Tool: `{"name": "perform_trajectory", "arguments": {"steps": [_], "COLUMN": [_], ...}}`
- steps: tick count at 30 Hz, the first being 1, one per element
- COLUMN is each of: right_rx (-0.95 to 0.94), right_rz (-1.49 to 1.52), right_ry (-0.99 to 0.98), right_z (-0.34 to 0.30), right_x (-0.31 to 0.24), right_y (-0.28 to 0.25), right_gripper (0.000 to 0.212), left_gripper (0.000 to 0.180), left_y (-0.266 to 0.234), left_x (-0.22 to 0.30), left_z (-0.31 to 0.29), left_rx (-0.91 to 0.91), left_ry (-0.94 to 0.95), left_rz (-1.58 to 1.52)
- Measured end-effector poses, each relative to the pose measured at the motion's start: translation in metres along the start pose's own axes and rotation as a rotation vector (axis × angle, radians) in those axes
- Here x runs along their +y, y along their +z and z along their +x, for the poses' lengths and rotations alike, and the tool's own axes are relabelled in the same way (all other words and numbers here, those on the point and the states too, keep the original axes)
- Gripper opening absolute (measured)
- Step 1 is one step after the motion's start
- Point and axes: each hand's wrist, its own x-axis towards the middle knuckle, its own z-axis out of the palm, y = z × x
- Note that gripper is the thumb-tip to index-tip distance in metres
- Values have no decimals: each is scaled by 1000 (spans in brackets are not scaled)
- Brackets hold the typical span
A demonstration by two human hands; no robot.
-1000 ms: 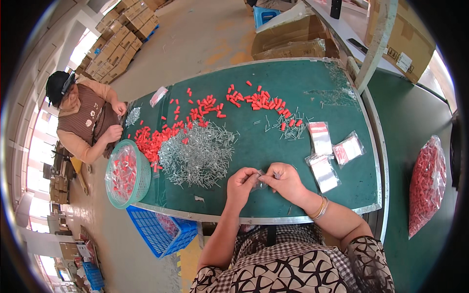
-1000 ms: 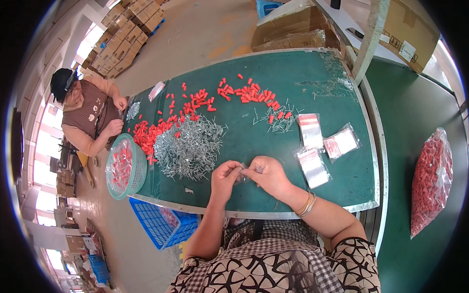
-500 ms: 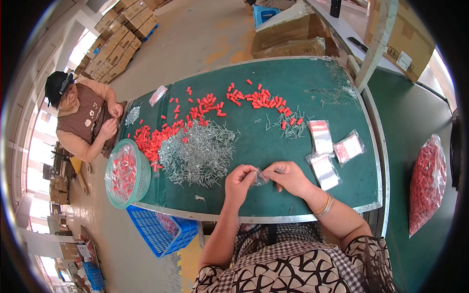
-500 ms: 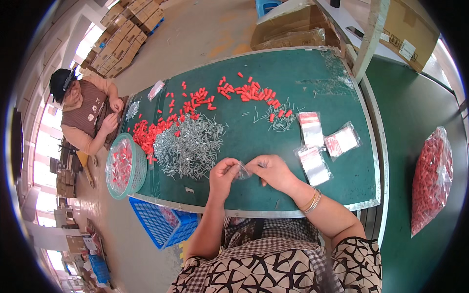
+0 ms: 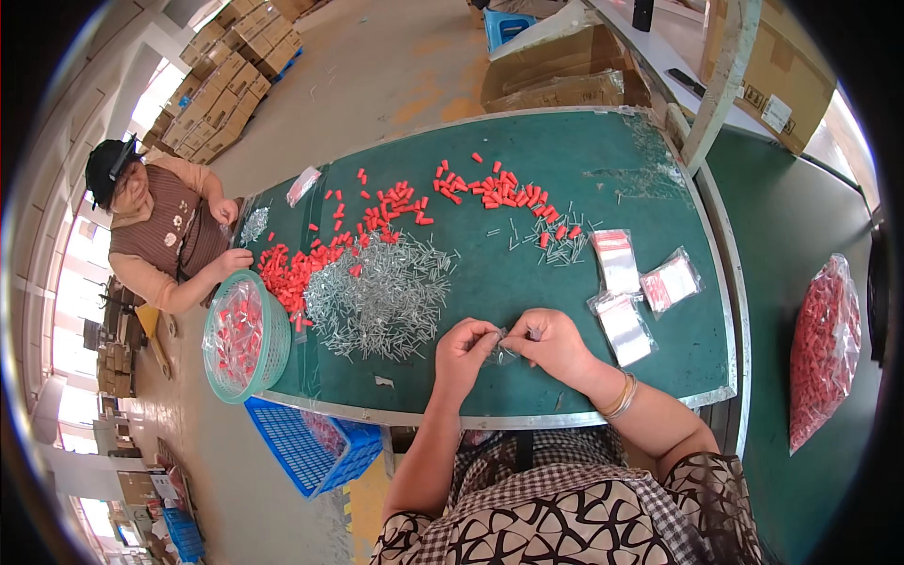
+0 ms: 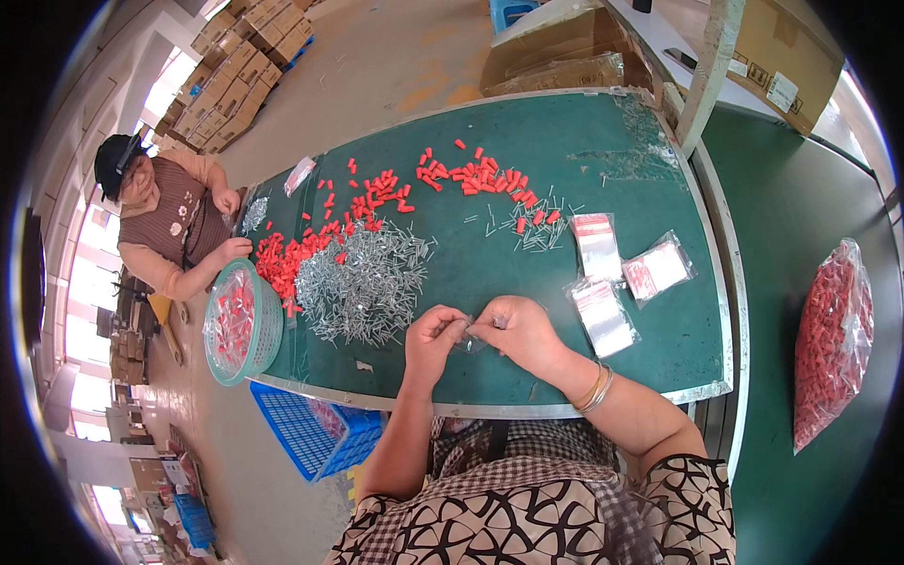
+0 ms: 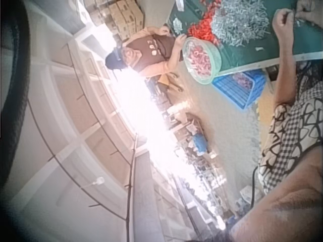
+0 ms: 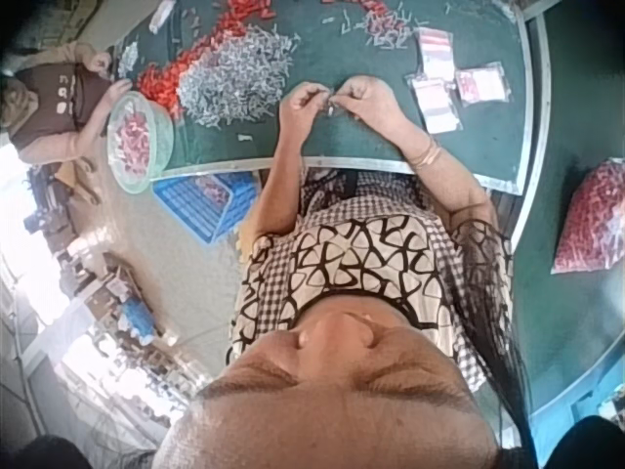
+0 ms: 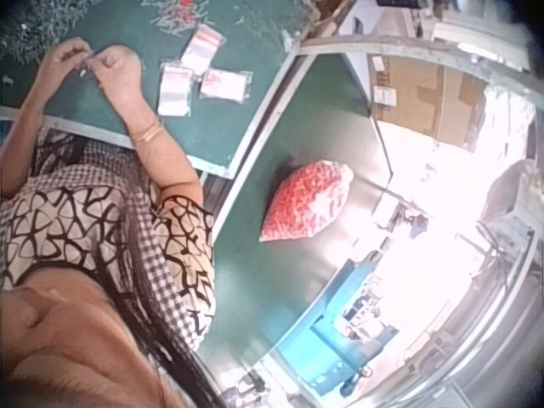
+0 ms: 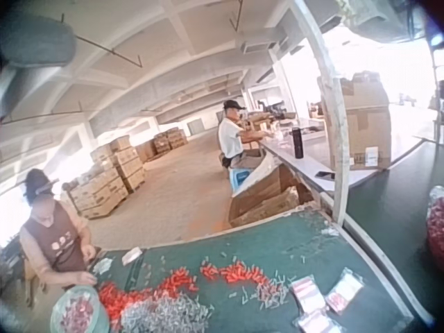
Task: The person picks up a small plastic bag, places a red plastic piece and a metal screw inside it by hand, and then sets the filled bag aside on the table.
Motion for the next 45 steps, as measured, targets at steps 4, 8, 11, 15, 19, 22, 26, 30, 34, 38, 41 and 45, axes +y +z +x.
{"name": "perform_trajectory", "arguments": {"steps": [4, 8, 11, 15, 19, 22, 26, 30, 34, 38, 41, 45], "right_rx": [21, -63, -85, -44, 41, 186, 209, 196, 227, 242, 244, 258], "right_rz": [-93, 105, 118, 80, -13, -282, -348, -317, -312, -376, -403, -345], "right_ry": [-85, 124, 143, 77, 11, -311, -431, -387, -389, -446, -495, -470], "right_z": [-1, 1, 0, 0, -2, -1, 0, 0, -1, 0, 1, -1], "right_x": [-1, -8, -10, -7, -9, 1, 3, 1, 1, 5, 8, 3], "right_y": [0, -6, -9, -6, -7, -4, -1, 1, 1, 1, 3, 6], "right_gripper": [15, 13, 13, 15, 13, 11, 7, 5, 5, 5, 6, 8], "left_gripper": [3, 2, 2, 11, 17, 17, 14, 11, 9, 8, 8, 7], "left_y": [1, 1, 1, 6, 8, 16, 23, 20, 22, 28, 32, 33], "left_x": [1, 4, 2, 2, 12, 11, 10, 6, 10, 12, 15, 13], "left_z": [0, 0, 0, 1, -3, -9, -9, -9, -10, -11, -13, -13], "left_rx": [7, 17, 23, 158, 368, 228, 239, 266, 252, 249, 238, 293], "left_ry": [-9, -18, -26, 204, 514, 492, 466, 404, 374, 392, 227, 200], "left_rz": [-8, -24, -41, 177, 564, 502, 511, 494, 486, 467, 365, 375]}}
